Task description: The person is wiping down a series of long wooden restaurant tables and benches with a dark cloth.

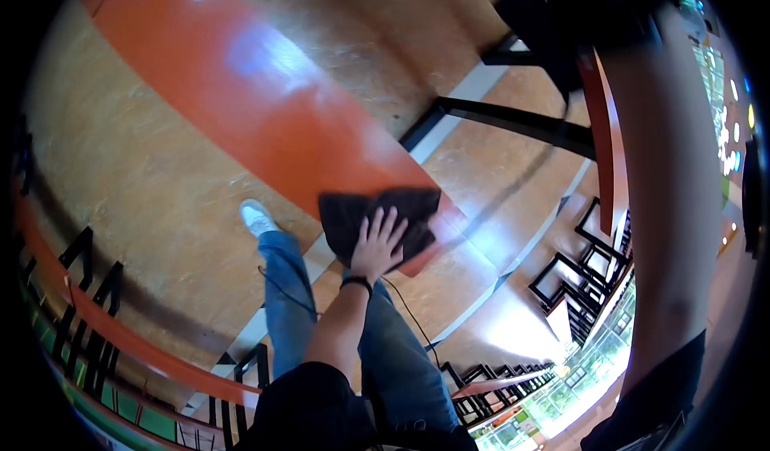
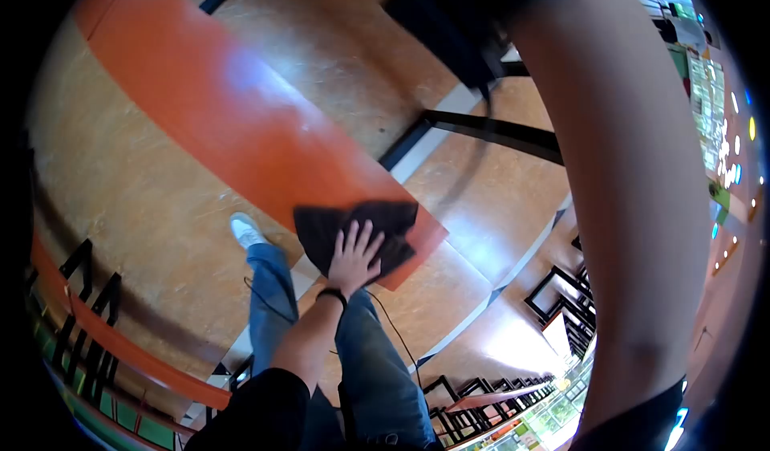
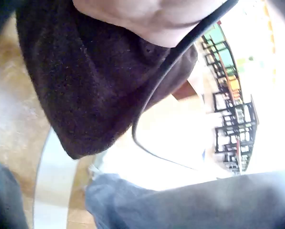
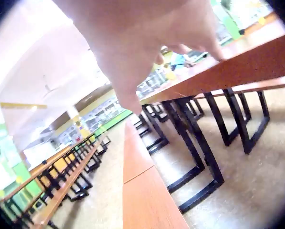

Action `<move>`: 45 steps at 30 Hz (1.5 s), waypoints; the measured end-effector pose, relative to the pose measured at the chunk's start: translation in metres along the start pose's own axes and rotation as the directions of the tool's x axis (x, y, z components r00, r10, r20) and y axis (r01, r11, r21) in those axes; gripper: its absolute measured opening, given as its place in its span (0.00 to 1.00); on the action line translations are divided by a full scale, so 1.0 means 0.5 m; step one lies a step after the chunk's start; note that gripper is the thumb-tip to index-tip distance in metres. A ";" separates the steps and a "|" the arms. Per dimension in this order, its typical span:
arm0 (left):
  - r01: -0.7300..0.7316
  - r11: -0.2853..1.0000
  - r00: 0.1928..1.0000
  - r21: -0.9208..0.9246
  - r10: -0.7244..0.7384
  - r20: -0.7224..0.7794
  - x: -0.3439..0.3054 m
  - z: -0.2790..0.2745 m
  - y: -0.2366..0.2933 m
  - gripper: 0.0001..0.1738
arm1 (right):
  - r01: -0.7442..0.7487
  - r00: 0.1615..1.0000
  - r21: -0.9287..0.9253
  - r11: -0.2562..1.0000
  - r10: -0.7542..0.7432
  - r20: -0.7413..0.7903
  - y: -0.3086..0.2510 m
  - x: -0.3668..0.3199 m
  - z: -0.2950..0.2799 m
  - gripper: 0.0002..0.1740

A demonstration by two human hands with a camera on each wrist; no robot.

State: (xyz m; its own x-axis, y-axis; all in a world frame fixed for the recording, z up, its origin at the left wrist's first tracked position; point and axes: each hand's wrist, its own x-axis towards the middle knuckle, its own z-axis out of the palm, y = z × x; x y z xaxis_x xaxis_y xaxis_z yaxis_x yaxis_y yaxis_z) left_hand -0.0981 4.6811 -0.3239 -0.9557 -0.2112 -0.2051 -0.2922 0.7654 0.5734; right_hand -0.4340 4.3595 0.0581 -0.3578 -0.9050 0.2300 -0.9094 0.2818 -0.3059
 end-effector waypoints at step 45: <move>-0.234 0.926 0.941 0.296 0.138 0.309 -0.104 -0.091 -0.070 0.22 | -0.227 0.969 -0.255 0.940 0.243 0.033 0.375 -0.681 -0.139 0.56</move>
State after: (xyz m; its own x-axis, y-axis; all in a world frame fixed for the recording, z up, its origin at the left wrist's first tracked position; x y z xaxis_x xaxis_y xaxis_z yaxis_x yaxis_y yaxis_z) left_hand -0.0397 4.6378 -0.2975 -0.9285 0.0953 -0.3590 -0.0367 0.9382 0.3441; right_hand -0.4975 4.7424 -0.0135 -0.5612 -0.8192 0.1179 -0.8274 0.5519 -0.1038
